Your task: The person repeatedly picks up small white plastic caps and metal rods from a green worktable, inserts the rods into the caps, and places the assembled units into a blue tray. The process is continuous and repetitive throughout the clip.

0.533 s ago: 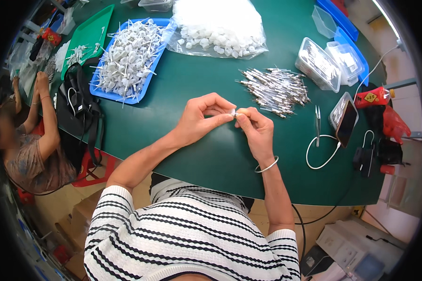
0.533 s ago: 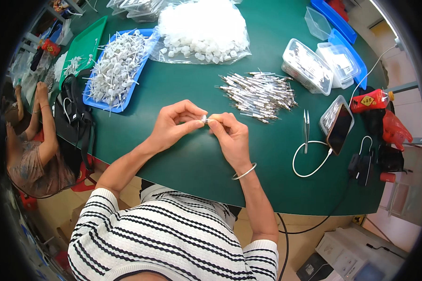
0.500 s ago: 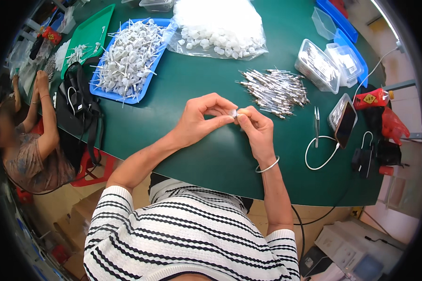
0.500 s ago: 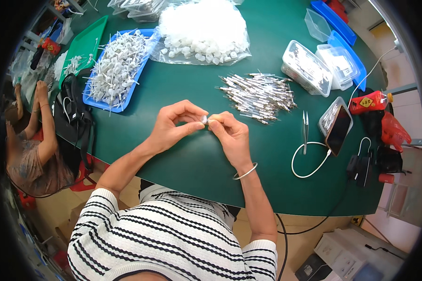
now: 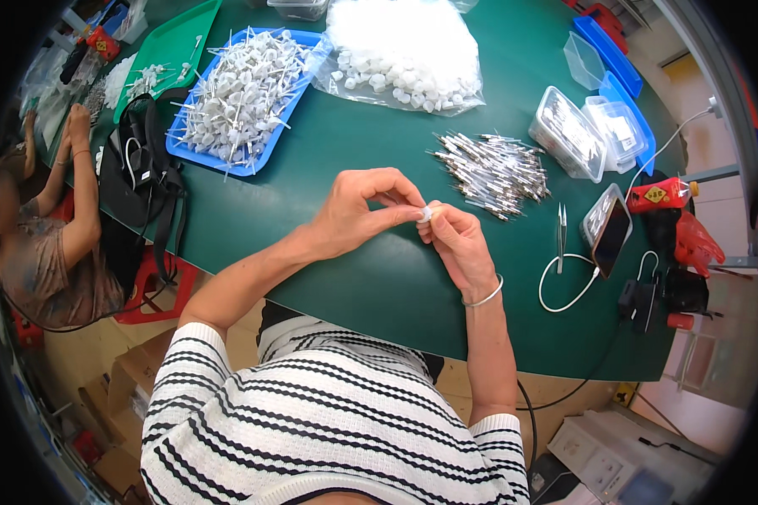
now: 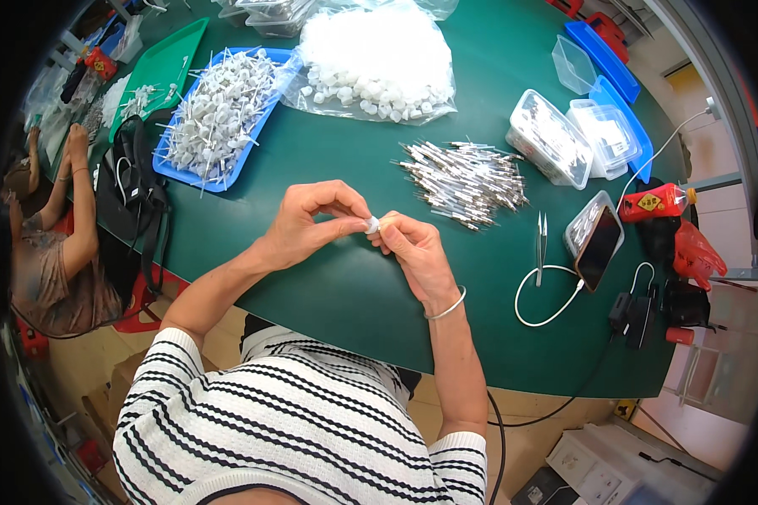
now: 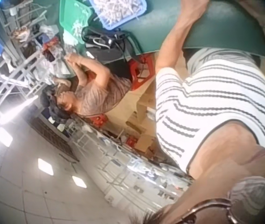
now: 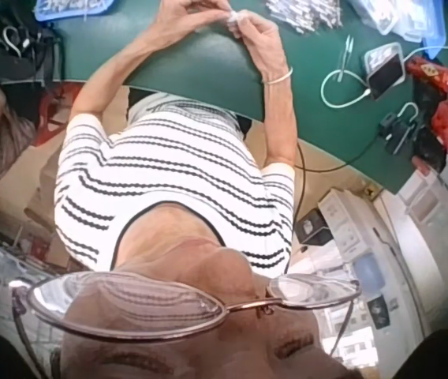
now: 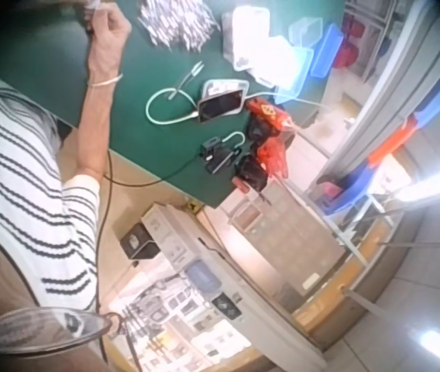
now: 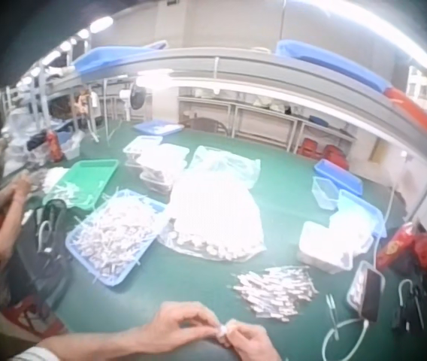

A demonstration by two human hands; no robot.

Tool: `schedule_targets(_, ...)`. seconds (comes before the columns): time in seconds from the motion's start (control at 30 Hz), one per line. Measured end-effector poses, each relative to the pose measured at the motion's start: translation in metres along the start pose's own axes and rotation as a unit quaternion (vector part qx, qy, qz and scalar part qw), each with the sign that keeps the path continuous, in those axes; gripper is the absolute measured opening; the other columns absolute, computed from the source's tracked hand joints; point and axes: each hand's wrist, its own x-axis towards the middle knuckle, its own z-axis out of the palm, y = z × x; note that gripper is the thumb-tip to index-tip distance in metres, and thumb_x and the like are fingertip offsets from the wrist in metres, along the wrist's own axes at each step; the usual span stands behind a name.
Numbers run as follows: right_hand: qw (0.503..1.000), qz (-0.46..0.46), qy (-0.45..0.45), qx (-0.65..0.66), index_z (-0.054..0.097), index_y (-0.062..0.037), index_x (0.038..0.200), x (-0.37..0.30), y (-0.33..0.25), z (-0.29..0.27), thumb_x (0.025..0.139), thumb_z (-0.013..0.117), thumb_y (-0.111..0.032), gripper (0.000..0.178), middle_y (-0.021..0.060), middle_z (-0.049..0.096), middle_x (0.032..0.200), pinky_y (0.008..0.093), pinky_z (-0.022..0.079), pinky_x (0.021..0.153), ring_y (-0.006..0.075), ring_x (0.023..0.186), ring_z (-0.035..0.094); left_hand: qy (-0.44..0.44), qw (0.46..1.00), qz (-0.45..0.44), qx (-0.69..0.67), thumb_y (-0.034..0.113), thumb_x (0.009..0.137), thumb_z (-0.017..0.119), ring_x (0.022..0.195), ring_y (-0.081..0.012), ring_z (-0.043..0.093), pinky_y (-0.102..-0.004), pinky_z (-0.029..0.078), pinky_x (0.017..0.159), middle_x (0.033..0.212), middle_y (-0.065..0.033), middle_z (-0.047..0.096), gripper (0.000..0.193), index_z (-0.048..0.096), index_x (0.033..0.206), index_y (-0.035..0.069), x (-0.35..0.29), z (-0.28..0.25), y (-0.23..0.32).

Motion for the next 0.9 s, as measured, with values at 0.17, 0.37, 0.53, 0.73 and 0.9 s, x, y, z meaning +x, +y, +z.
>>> schedule_targets(0.17,0.999,0.032,-0.016,0.024,0.067,0.0002,0.089,-0.002,-0.002,-0.003,0.094,0.060,-0.023,0.025,0.0016,0.058,0.085,0.0227,0.039,0.070,0.0090,0.076,0.049,-0.042,0.998,0.002,0.041,0.003,0.083,0.068,0.076,-0.0099,0.063,-0.0234,0.051,0.071,0.086,-0.0055,0.066,0.008,0.066,0.090,-0.001,0.009,-0.007,0.010)
schedule_targets(0.37,0.996,0.062,-0.051,0.032,0.066,0.0006,0.089,-0.002,-0.001,-0.007,0.094,0.060,-0.025,0.027,0.0014,0.059,0.085,0.0225,0.041,0.070,0.0085,0.075,0.050,-0.151,0.985,-0.074,0.033,0.010,0.083,0.070,0.074,-0.0070,0.060,-0.0224,0.048,0.068,0.081,-0.0033,0.067,0.012,0.068,0.088,-0.001,0.025,-0.019,0.020)
schedule_targets(0.53,0.991,0.088,-0.068,0.069,0.065,0.0000,0.091,-0.004,0.003,-0.011,0.094,0.059,-0.025,0.026,0.0020,0.061,0.084,0.0234,0.042,0.070,0.0092,0.074,0.051,-0.196,0.973,-0.122,0.006,0.015,0.084,0.070,0.072,-0.0053,0.057,-0.0216,0.047,0.066,0.077,-0.0009,0.065,0.016,0.068,0.088,0.000,0.031,-0.020,0.023)
schedule_targets(0.73,0.985,0.090,-0.092,0.118,0.064,-0.0008,0.091,-0.002,0.007,-0.010,0.095,0.058,-0.025,0.025,0.0034,0.061,0.084,0.0246,0.043,0.069,0.0111,0.073,0.052,-0.189,0.971,-0.123,-0.081,0.015,0.086,0.068,0.072,-0.0051,0.055,-0.0209,0.046,0.066,0.078,-0.0015,0.064,0.017,0.067,0.089,-0.001,0.026,-0.016,0.018)
schedule_targets(0.9,0.981,0.092,-0.093,0.144,0.064,-0.0010,0.091,-0.002,0.009,-0.009,0.094,0.058,-0.025,0.025,0.0038,0.061,0.084,0.0255,0.043,0.070,0.0116,0.072,0.051,-0.178,0.973,-0.126,-0.073,0.016,0.087,0.067,0.073,-0.0059,0.055,-0.0212,0.046,0.065,0.079,-0.0017,0.064,0.017,0.066,0.090,-0.002,0.024,-0.016,0.018)
